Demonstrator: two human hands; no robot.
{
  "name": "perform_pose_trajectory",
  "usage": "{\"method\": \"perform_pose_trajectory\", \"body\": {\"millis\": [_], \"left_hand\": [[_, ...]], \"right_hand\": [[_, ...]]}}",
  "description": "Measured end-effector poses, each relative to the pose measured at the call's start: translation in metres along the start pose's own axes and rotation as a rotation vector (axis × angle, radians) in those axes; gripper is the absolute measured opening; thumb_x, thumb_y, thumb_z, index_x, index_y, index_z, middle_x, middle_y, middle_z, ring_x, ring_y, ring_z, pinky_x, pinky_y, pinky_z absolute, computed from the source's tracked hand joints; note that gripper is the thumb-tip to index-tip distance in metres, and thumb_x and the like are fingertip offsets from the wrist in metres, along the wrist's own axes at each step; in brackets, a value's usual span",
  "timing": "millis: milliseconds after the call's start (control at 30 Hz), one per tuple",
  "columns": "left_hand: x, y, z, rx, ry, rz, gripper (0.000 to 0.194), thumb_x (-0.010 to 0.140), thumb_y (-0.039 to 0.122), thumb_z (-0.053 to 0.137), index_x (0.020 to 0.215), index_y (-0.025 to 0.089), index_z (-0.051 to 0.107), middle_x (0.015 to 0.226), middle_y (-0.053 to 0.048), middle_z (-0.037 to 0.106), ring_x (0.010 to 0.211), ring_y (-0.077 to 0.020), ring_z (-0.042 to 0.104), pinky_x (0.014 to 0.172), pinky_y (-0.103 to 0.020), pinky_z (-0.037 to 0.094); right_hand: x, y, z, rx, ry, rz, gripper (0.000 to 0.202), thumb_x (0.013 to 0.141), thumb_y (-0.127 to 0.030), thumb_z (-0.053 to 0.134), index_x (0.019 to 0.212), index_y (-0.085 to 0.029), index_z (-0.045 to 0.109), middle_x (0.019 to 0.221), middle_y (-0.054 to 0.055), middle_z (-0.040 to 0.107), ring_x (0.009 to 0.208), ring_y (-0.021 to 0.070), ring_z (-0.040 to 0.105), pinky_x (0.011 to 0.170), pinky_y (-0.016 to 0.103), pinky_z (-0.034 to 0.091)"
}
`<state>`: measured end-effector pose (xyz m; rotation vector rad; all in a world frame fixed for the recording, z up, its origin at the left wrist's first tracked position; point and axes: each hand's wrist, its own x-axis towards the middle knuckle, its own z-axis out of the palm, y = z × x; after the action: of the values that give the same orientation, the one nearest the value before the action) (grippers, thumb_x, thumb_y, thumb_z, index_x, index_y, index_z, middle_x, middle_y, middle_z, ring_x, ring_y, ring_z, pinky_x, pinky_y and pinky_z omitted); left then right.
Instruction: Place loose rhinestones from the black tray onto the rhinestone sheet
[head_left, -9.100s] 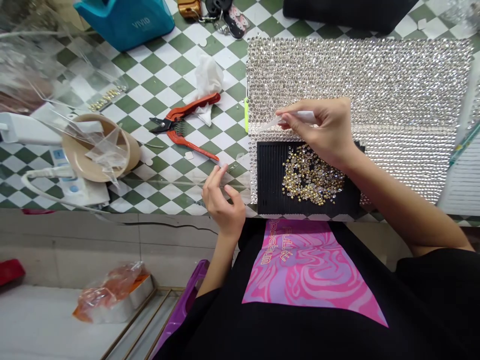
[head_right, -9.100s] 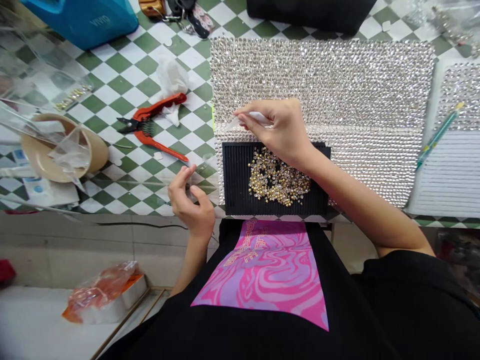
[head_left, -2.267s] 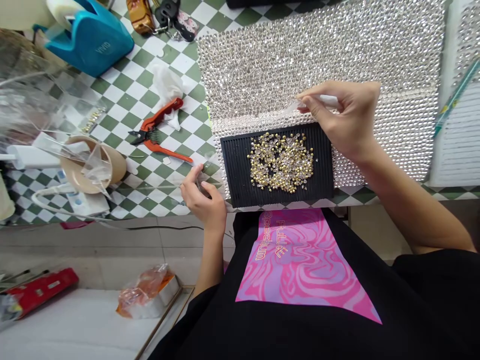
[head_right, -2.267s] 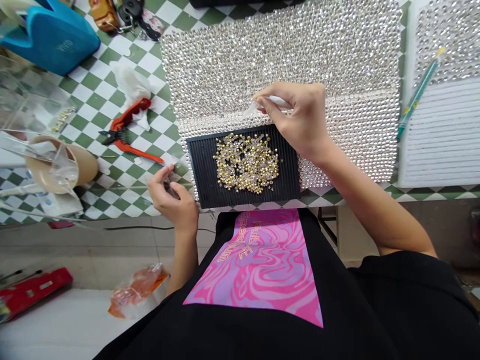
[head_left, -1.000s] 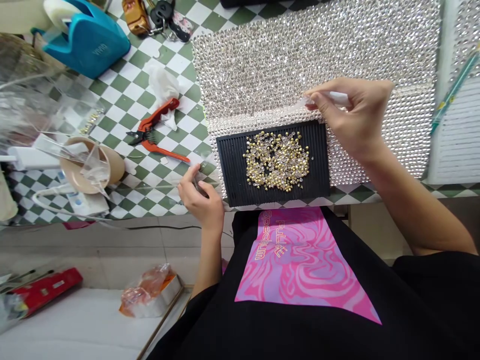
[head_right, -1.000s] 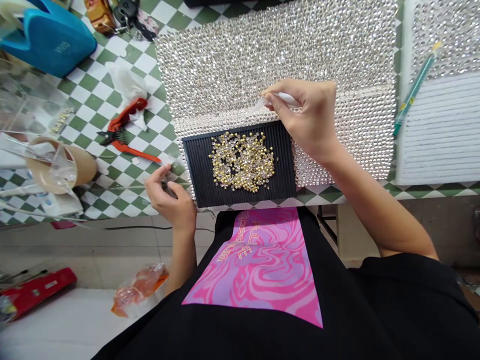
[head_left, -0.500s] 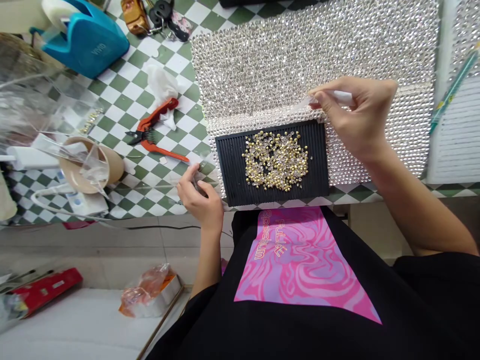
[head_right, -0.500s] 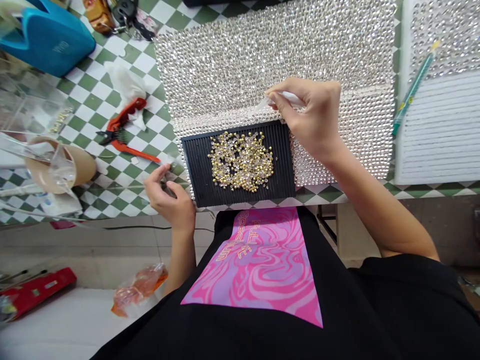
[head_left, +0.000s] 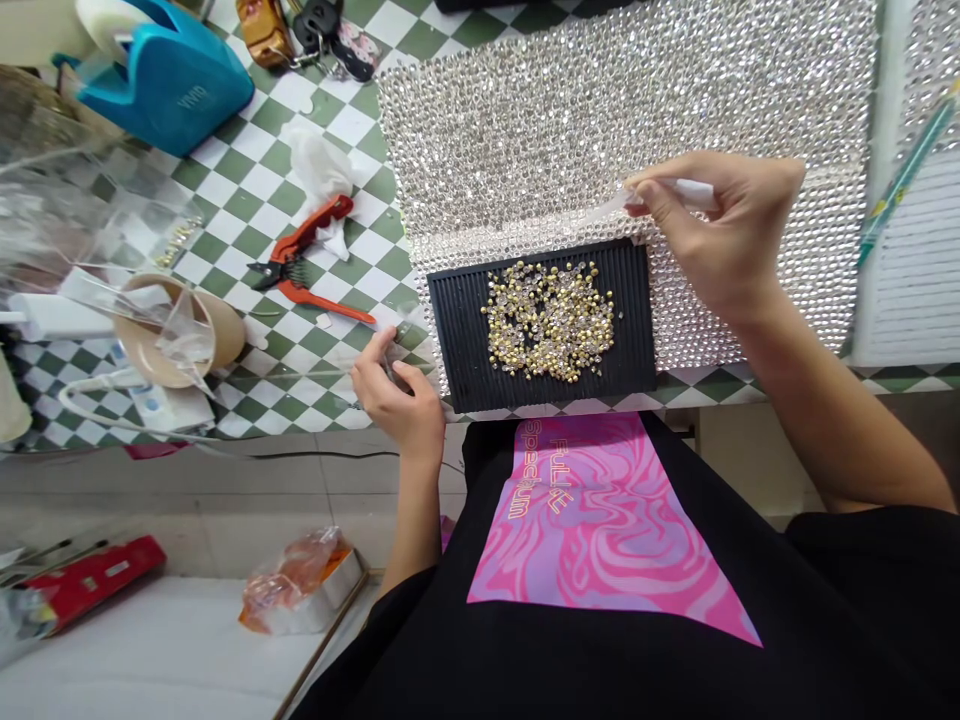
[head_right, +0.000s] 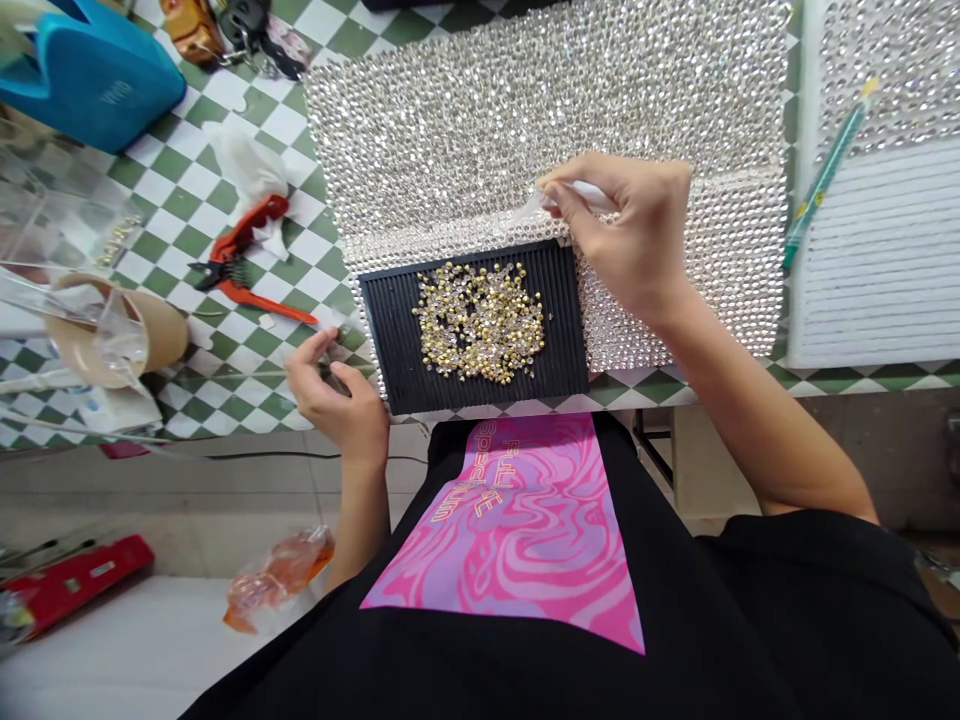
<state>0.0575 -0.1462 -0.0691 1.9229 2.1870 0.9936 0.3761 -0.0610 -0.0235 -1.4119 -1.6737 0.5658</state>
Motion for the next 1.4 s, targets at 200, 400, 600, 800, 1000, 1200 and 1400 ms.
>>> {"method": "perform_pose_trajectory", "body": {"millis": [200, 400, 600, 800, 1000, 1200, 1400], "left_hand": [[0.0, 0.0, 0.0, 0.021, -0.008, -0.008, 0.038, 0.091, 0.012, 0.04, 0.122, 0.014, 0.06, 0.121, -0.012, 0.067, 0.117, -0.0217, 0.061, 0.106, -0.038, 0.048], [0.0, -0.001, 0.0, 0.035, -0.009, -0.017, 0.038, 0.091, 0.013, 0.039, 0.123, 0.016, 0.059, 0.121, -0.01, 0.067, 0.118, -0.0213, 0.061, 0.107, -0.037, 0.048], [0.0, 0.001, 0.0, 0.039, -0.014, -0.023, 0.037, 0.091, 0.012, 0.04, 0.122, 0.015, 0.06, 0.121, -0.011, 0.067, 0.118, -0.0217, 0.062, 0.107, -0.038, 0.048], [0.0, 0.001, 0.0, 0.035, -0.014, -0.03, 0.038, 0.09, 0.011, 0.04, 0.122, 0.015, 0.059, 0.121, -0.011, 0.067, 0.119, -0.0216, 0.061, 0.107, -0.037, 0.048], [0.0, 0.0, 0.0, 0.002, -0.018, -0.028, 0.038, 0.091, 0.01, 0.039, 0.123, 0.013, 0.058, 0.123, -0.013, 0.066, 0.119, -0.0221, 0.06, 0.108, -0.039, 0.047], [0.001, 0.002, 0.0, 0.003, -0.014, -0.032, 0.037, 0.09, 0.009, 0.04, 0.121, 0.012, 0.059, 0.12, -0.013, 0.067, 0.118, -0.0212, 0.061, 0.106, -0.037, 0.048], [0.001, 0.004, -0.002, 0.007, -0.034, -0.036, 0.035, 0.092, 0.008, 0.04, 0.122, 0.009, 0.058, 0.122, -0.015, 0.066, 0.119, -0.022, 0.06, 0.107, -0.038, 0.046]], "right_hand": [[-0.003, 0.004, -0.002, 0.012, -0.001, 0.006, 0.023, 0.095, -0.045, 0.053, 0.101, -0.038, 0.075, 0.093, -0.004, 0.075, 0.086, 0.0208, 0.071, 0.076, 0.038, 0.057], [-0.006, 0.01, -0.004, 0.035, -0.029, -0.019, 0.031, 0.096, -0.048, 0.047, 0.114, -0.041, 0.072, 0.1, -0.004, 0.074, 0.092, 0.0222, 0.07, 0.088, 0.04, 0.057], [-0.003, 0.007, -0.005, 0.02, 0.028, 0.003, 0.02, 0.093, -0.044, 0.056, 0.099, -0.038, 0.075, 0.088, -0.006, 0.075, 0.083, 0.0189, 0.071, 0.077, 0.033, 0.061], [-0.004, 0.007, -0.005, 0.027, 0.043, 0.01, 0.017, 0.092, -0.041, 0.059, 0.098, -0.039, 0.075, 0.088, -0.007, 0.075, 0.082, 0.0185, 0.072, 0.075, 0.032, 0.061], [-0.006, 0.007, -0.008, -0.028, 0.044, -0.004, 0.017, 0.094, -0.037, 0.057, 0.096, -0.035, 0.074, 0.089, -0.006, 0.075, 0.083, 0.0152, 0.072, 0.074, 0.027, 0.059], [-0.007, 0.001, -0.014, -0.126, -0.031, 0.108, 0.026, 0.096, -0.047, 0.053, 0.099, -0.031, 0.073, 0.096, -0.002, 0.074, 0.091, 0.0171, 0.072, 0.083, 0.031, 0.063], [-0.007, 0.001, -0.015, -0.139, -0.024, 0.147, 0.026, 0.095, -0.049, 0.053, 0.097, -0.031, 0.072, 0.096, -0.002, 0.073, 0.091, 0.0166, 0.072, 0.085, 0.032, 0.063]]}}
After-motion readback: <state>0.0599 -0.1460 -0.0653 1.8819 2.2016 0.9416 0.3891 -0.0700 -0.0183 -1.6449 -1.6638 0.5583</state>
